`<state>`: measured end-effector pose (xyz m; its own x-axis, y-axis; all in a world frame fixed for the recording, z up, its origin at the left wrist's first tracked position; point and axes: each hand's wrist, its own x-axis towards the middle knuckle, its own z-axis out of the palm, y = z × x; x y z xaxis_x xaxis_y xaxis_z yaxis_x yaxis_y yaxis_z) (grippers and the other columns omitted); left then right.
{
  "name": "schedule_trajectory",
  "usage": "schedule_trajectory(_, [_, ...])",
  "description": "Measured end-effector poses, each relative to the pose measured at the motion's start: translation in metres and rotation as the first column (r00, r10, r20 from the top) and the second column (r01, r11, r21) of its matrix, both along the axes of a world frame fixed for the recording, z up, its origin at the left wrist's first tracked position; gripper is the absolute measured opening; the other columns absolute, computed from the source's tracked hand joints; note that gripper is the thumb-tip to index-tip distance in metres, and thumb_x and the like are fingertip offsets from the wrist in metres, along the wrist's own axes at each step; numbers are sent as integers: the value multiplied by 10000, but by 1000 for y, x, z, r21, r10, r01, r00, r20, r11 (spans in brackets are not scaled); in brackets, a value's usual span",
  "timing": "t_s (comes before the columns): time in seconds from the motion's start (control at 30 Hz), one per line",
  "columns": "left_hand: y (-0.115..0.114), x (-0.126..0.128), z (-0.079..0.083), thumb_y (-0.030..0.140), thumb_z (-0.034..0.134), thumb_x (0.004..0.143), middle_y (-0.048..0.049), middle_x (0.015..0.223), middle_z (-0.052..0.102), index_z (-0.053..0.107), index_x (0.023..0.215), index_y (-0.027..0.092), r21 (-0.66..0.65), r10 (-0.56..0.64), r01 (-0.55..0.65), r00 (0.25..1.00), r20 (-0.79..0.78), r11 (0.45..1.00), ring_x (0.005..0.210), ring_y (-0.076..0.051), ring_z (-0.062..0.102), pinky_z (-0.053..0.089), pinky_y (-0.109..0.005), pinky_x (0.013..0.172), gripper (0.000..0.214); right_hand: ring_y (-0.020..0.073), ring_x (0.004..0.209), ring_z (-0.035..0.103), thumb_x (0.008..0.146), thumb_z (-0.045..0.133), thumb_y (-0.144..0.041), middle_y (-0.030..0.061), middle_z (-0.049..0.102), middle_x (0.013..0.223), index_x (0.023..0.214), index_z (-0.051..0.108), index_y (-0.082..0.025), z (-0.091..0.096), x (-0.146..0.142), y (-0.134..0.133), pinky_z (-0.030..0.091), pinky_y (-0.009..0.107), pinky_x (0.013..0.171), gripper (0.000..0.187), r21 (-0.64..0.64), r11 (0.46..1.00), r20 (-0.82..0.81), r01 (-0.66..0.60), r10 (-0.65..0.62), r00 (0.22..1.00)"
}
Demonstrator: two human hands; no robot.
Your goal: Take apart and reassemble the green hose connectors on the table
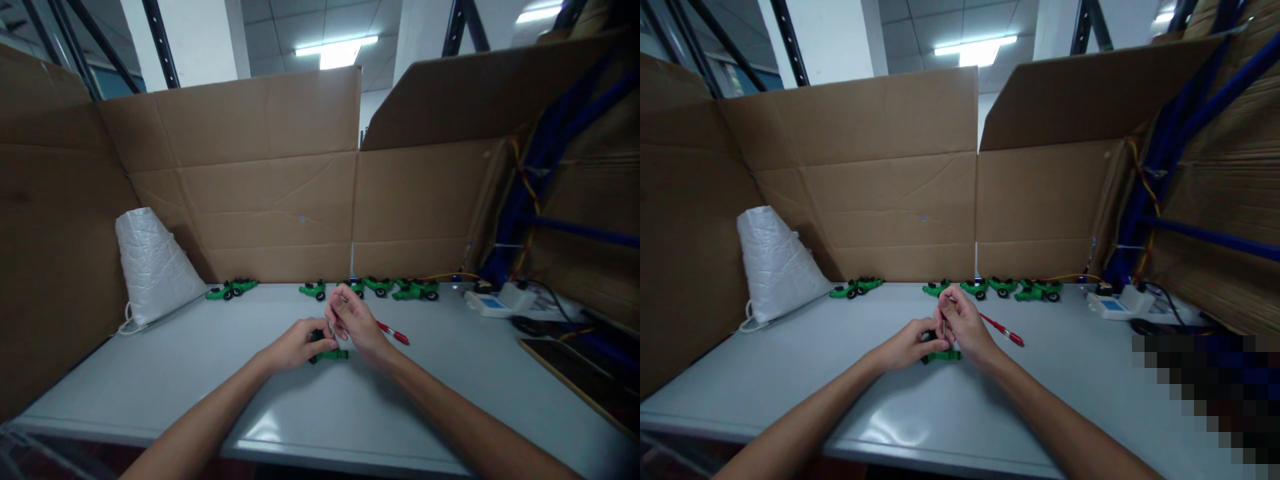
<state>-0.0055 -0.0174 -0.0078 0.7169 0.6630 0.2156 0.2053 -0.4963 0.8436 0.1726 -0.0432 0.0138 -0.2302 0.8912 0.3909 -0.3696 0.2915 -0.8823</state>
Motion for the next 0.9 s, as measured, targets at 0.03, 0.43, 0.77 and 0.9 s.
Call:
schedule_trajectory(0.03, [-1, 1, 0, 484, 708, 955, -97, 1010, 740, 691, 918, 136, -4, -6, 6, 1000, 9, 1000, 964, -209, 660, 502, -308, 928, 351, 88, 441, 473, 916, 635, -735, -64, 561, 648, 907, 487, -244, 0, 0, 0, 294, 179, 383, 512, 9, 1000, 16, -12, 12, 1000])
schedule_trajectory(0.43, [-2, 1, 1, 470, 677, 979, -81, 984, 717, 681, 898, 141, 8, -45, 45, 999, -12, 999, 923, -192, 639, 495, -299, 893, 339, 88, 418, 403, 947, 533, -776, -73, 421, 578, 800, 536, -217, -2, 2, -1, 277, 209, 390, 577, 34, 999, 77, 13, -15, 997])
schedule_trajectory(0.77, [-2, 1, -1, 514, 718, 938, -68, 917, 699, 698, 875, 134, 1, -37, 37, 999, -25, 999, 887, -189, 620, 488, -286, 866, 386, 101, 441, 302, 989, 482, -670, -75, 328, 541, 669, 437, -235, -2, 0, -5, 331, 236, 438, 542, 19, 1000, 70, -13, 12, 997])
schedule_trajectory(0.9, [-2, 2, 0, 512, 747, 916, -65, 906, 701, 702, 864, 132, -55, -45, 45, 999, 3, 997, 858, -179, 617, 482, -279, 832, 386, 106, 463, 335, 1011, 446, -628, -51, 399, 573, 698, 483, -222, 0, 9, -1, 337, 236, 457, 514, 61, 998, 118, -9, 1, 993])
